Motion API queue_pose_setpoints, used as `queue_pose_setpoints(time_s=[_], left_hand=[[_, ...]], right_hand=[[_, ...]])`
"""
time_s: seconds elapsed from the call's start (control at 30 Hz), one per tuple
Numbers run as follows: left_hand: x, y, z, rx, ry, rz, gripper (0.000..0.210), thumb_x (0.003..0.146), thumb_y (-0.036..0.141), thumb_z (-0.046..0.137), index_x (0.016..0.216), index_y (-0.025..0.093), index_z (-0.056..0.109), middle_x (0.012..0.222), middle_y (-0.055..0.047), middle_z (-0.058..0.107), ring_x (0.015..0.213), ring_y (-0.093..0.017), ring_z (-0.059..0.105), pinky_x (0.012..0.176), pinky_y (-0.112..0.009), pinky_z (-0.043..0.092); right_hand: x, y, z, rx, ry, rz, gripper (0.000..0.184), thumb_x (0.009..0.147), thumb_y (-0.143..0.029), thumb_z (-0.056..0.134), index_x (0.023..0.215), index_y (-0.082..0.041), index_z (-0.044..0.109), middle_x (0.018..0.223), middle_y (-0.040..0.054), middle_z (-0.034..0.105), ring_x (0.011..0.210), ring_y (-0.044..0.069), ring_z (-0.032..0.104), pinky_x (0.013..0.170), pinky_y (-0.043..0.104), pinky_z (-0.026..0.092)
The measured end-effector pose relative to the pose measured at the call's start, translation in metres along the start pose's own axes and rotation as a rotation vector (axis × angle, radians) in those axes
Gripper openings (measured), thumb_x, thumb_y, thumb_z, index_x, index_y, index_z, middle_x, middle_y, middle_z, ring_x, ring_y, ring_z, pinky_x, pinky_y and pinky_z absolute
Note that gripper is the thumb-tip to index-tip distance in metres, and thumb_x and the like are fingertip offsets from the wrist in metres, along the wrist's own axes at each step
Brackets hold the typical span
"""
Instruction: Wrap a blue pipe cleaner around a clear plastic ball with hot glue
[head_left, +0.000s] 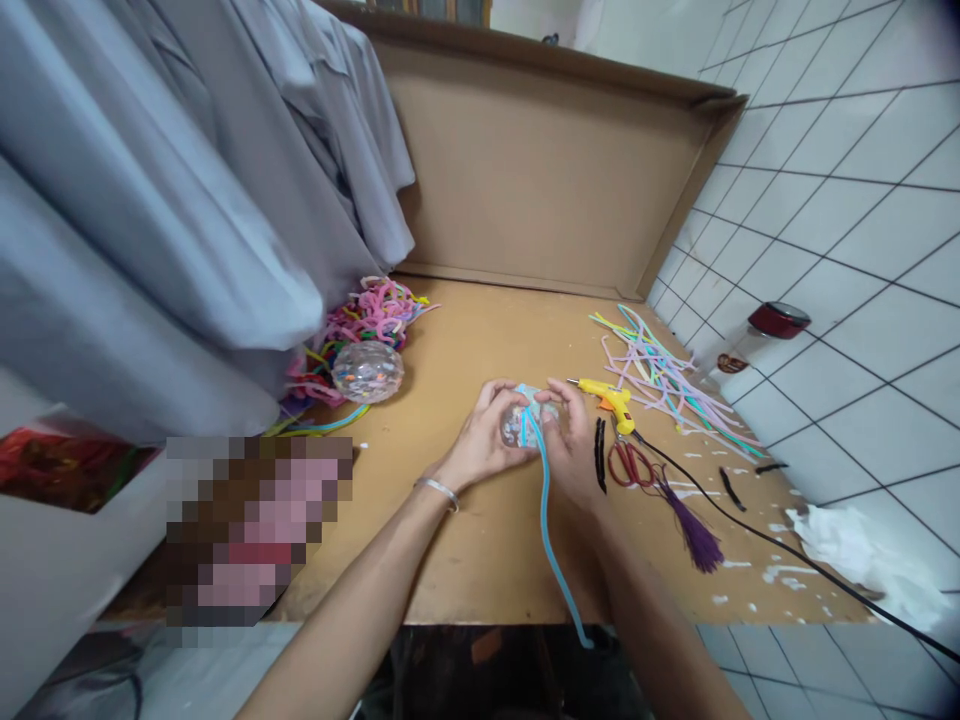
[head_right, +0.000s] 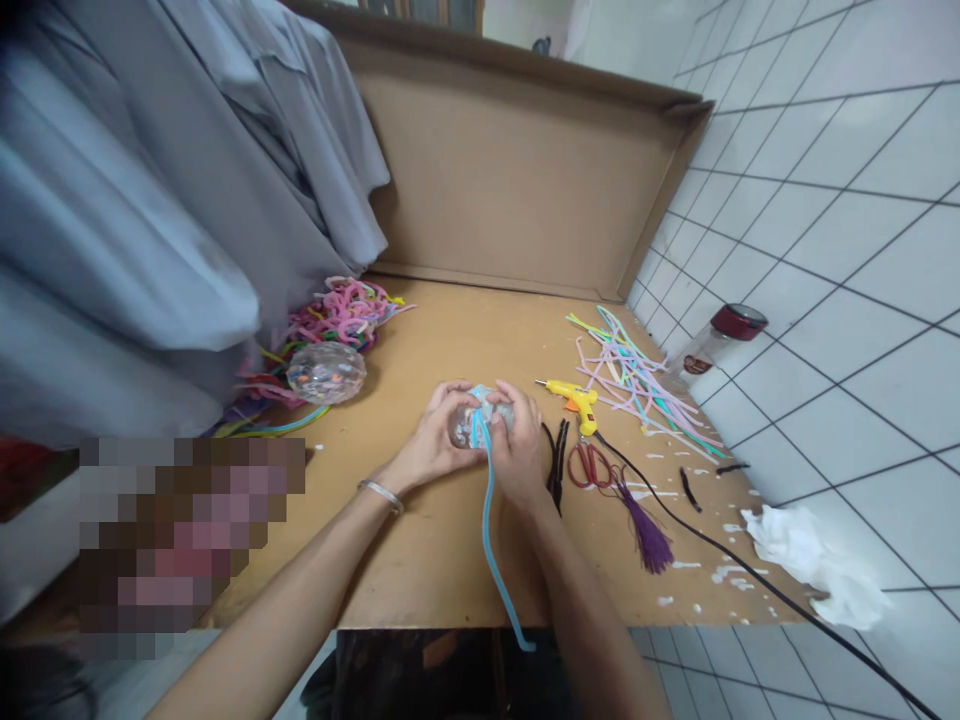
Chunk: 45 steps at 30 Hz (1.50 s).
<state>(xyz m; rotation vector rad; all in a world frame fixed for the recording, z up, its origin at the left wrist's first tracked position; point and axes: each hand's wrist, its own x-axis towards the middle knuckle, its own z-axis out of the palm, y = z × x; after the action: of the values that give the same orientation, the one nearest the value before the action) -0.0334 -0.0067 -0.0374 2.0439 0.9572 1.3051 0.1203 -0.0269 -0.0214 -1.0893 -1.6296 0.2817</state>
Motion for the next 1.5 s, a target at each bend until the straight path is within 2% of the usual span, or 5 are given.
queue_pose_setpoints(time_s=[0.17,0.6,0.93,1.3,1.5], left_hand=[[0.001,0.003,0.000,0.044,-0.001,-0.026,0.062,0.062,0.027,0.081,0.117,0.025,0.051,0.127,-0.008,0.041,0.124,-0.028,0.049,0.104,-0.043,0.046],[0.001,0.009,0.000,0.045,0.029,-0.032,0.059,0.064,0.023,0.076,0.117,0.022,0.051,0.124,-0.009,0.044,0.117,-0.025,0.054,0.100,-0.039,0.049],[0.002,0.014,0.001,0.068,0.033,-0.036,0.058,0.063,0.021,0.074,0.117,0.022,0.052,0.124,-0.009,0.045,0.116,-0.024,0.055,0.099,-0.038,0.050],[0.001,0.013,0.001,0.081,0.025,-0.008,0.058,0.066,0.022,0.075,0.119,0.021,0.050,0.120,-0.010,0.045,0.115,-0.024,0.055,0.100,-0.039,0.050],[0.001,0.011,-0.001,0.082,0.001,-0.019,0.061,0.068,0.026,0.076,0.123,0.026,0.050,0.123,-0.008,0.044,0.119,-0.025,0.053,0.101,-0.040,0.049]], right_hand=[[0.003,-0.001,-0.007,-0.088,0.016,-0.071,0.016,0.090,-0.024,0.051,0.092,-0.023,0.067,0.097,0.0052,0.063,0.097,0.021,0.059,0.089,0.039,0.046],[0.002,-0.003,-0.010,-0.410,0.029,-0.388,0.012,0.090,-0.027,0.059,0.097,-0.023,0.068,0.099,0.0055,0.068,0.098,0.022,0.059,0.086,0.038,0.041],[0.001,0.000,0.001,-0.362,0.114,-0.307,0.016,0.093,-0.027,0.056,0.084,-0.023,0.069,0.088,0.0031,0.067,0.087,0.018,0.060,0.080,0.035,0.043],[0.002,0.000,0.001,-0.315,0.063,-0.271,0.017,0.093,-0.027,0.055,0.086,-0.023,0.070,0.093,0.0045,0.069,0.094,0.020,0.060,0.086,0.038,0.045],[0.004,0.001,-0.001,-0.365,0.030,-0.253,0.019,0.093,-0.028,0.054,0.089,-0.025,0.073,0.095,0.0052,0.069,0.095,0.021,0.060,0.090,0.040,0.044]])
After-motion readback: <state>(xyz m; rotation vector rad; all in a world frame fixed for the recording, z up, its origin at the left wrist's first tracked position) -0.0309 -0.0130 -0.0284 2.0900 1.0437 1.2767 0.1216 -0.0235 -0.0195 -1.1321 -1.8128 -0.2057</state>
